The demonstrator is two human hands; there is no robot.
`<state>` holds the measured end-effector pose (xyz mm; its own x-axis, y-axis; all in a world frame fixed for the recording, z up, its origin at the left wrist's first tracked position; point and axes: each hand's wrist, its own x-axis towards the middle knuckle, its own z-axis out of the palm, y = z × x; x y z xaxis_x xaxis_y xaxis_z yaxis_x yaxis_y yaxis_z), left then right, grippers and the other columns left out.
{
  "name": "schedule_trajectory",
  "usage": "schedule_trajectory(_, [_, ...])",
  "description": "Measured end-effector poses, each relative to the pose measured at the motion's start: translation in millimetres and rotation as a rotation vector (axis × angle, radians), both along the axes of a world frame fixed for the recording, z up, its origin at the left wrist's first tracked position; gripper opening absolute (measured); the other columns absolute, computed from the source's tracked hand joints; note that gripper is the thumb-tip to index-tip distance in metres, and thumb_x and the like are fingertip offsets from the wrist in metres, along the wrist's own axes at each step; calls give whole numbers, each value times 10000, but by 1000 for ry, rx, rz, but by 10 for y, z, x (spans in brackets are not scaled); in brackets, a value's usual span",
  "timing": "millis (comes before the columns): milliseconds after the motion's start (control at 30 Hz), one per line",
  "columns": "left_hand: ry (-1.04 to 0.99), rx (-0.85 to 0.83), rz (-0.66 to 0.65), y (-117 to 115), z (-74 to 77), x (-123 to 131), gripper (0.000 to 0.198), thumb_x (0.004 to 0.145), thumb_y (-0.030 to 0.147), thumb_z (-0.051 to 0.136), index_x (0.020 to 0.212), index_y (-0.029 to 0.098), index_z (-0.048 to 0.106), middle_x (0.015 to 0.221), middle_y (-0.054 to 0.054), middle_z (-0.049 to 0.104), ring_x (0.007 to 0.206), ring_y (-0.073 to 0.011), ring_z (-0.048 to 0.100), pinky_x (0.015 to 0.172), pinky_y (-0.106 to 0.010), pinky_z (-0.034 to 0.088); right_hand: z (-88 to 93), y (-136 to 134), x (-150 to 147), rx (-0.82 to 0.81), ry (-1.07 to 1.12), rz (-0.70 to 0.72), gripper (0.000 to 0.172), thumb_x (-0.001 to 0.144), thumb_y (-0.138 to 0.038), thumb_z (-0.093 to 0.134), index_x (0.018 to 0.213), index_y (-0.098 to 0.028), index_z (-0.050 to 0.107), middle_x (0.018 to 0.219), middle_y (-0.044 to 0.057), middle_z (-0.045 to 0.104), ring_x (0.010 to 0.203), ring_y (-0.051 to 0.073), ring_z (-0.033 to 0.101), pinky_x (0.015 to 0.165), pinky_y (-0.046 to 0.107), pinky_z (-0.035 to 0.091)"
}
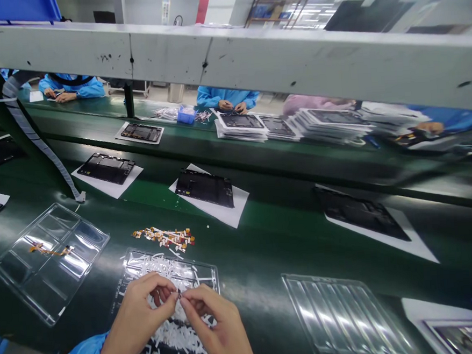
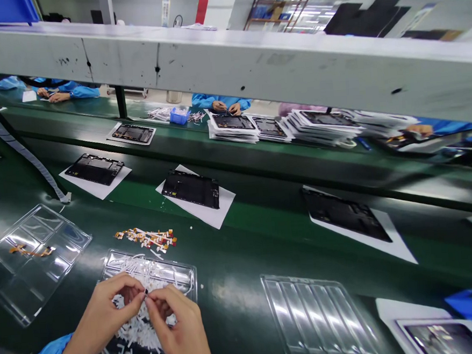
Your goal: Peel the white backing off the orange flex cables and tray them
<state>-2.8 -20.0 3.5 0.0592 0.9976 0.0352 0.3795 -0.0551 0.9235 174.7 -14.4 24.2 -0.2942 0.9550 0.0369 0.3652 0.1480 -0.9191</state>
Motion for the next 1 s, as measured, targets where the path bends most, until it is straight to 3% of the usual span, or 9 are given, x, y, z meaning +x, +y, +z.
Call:
schedule_trajectory(467, [86, 146, -23, -28, 26, 13, 136, 857, 108, 589, 843, 201, 687, 751, 2, 653, 667, -150, 613, 659, -242, 503, 18, 18, -30, -67, 19, 10, 315, 962, -441, 604, 791, -202, 717, 711, 25, 648, 642, 164, 594, 623, 238, 493])
schedule_trajectory(567, [112, 178, -44, -24, 9, 6, 155, 832, 70, 557, 833, 198, 646, 767, 2, 632, 701, -155, 603, 683, -250, 487, -17, 34, -9, -228, 130, 17, 369, 912, -533, 649, 785, -193, 716, 678, 17, 621, 599, 154, 560, 567, 238, 482])
schedule_trajectory(700, [125, 46, -81, 31, -58, -71, 149, 807, 64, 560, 803, 199, 623, 746, 15, 620, 660, -148, 593, 633, -242, 461, -152, 76, 84, -494, 321, -10, 474, 798, -655, 725, 797, -184, 681, 593, -35, 511, 489, 113, 460, 474, 224, 429])
schedule_trajectory(800, [127, -25, -87, 48, -83, -137, 183, 823, 53, 552, 853, 205, 649, 822, 5, 664, 701, -153, 613, 666, -251, 473, -206, 109, 148, -453, 302, -52, 474, 797, -648, 730, 776, -177, 681, 586, -46, 470, 516, 106, 400, 482, 217, 392])
schedule_trajectory(900, [22, -36, -158, 35, -38, -143, 240, 855, 89, 595, 1027, 228, 688, 941, -10, 691, 779, -159, 637, 709, -255, 500, -159, 126, 151, -355, 167, -6, 414, 845, -575, 711, 741, -174, 701, 603, -37, 487, 581, 123, 404, 561, 239, 391])
schedule_trajectory(1000, [1, -29, -167, 39, 29, -106, 129, 912, 154, 622, 959, 227, 717, 876, -4, 692, 770, -161, 638, 708, -259, 504, -99, 135, 128, -328, 108, 36, 353, 865, -523, 696, 775, -184, 739, 635, -21, 546, 627, 146, 448, 631, 268, 408])
